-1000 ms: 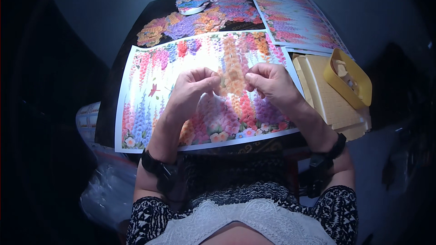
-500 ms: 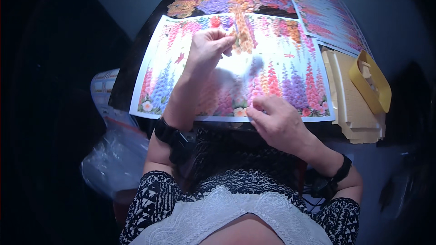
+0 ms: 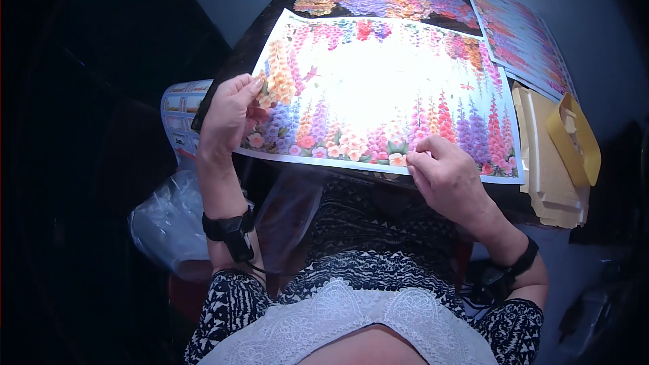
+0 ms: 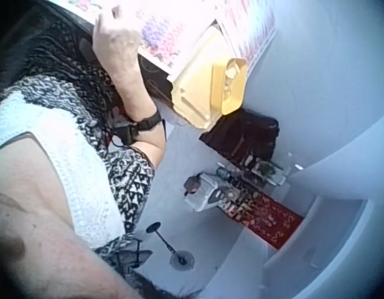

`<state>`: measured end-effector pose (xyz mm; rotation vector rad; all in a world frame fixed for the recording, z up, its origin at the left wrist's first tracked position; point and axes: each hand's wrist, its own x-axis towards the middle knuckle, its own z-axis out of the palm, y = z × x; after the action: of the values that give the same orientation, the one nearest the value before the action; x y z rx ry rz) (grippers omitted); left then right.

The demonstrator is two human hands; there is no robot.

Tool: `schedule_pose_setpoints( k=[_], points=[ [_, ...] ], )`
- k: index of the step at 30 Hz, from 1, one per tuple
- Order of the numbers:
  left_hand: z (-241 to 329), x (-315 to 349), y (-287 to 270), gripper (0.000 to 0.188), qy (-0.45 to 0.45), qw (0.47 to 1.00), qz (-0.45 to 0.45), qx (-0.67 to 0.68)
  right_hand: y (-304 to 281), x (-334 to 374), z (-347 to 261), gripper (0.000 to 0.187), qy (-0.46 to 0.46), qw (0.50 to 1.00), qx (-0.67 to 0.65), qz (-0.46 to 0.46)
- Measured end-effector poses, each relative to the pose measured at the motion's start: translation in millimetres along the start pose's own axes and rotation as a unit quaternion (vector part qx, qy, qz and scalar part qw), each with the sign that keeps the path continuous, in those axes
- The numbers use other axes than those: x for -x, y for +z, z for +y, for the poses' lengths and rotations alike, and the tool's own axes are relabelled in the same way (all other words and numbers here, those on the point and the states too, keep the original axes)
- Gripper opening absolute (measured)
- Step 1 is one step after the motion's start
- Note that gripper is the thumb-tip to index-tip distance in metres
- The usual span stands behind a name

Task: The recorder is organizing and peeling flower stickers, then placing them into a packaging folder.

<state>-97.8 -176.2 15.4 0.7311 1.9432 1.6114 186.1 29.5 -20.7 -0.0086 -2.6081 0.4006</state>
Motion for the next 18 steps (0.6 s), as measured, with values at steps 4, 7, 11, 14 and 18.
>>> schedule_pose_setpoints(
  k=[4, 7, 11, 14, 18],
  points=[
    [-21, -5, -5, 0.02, -0.02, 0.995, -0.009, 0.097, 3, -3, -2, 0.008, -0.007, 0.999, 0.004, 0.04],
    [-27, -11, -13, 0.021, -0.025, 0.992, -0.028, 0.118, 4, -5, -4, 0.008, 0.001, 0.999, 0.011, 0.035],
    [-18, -10, -9, 0.018, -0.023, 0.996, -0.018, 0.078, 4, -5, -6, 0.008, 0.001, 0.999, 0.009, 0.031],
    [-9, -8, -4, 0.015, -0.023, 1.0, -0.014, 0.001, 2, -8, -5, 0.009, 0.001, 1.0, -0.004, 0.029],
    [3, -4, 11, 0.015, 0.013, 0.998, -0.064, 0.013, -3, -12, -3, 0.009, 0.02, 0.999, -0.034, 0.0]
  ],
)
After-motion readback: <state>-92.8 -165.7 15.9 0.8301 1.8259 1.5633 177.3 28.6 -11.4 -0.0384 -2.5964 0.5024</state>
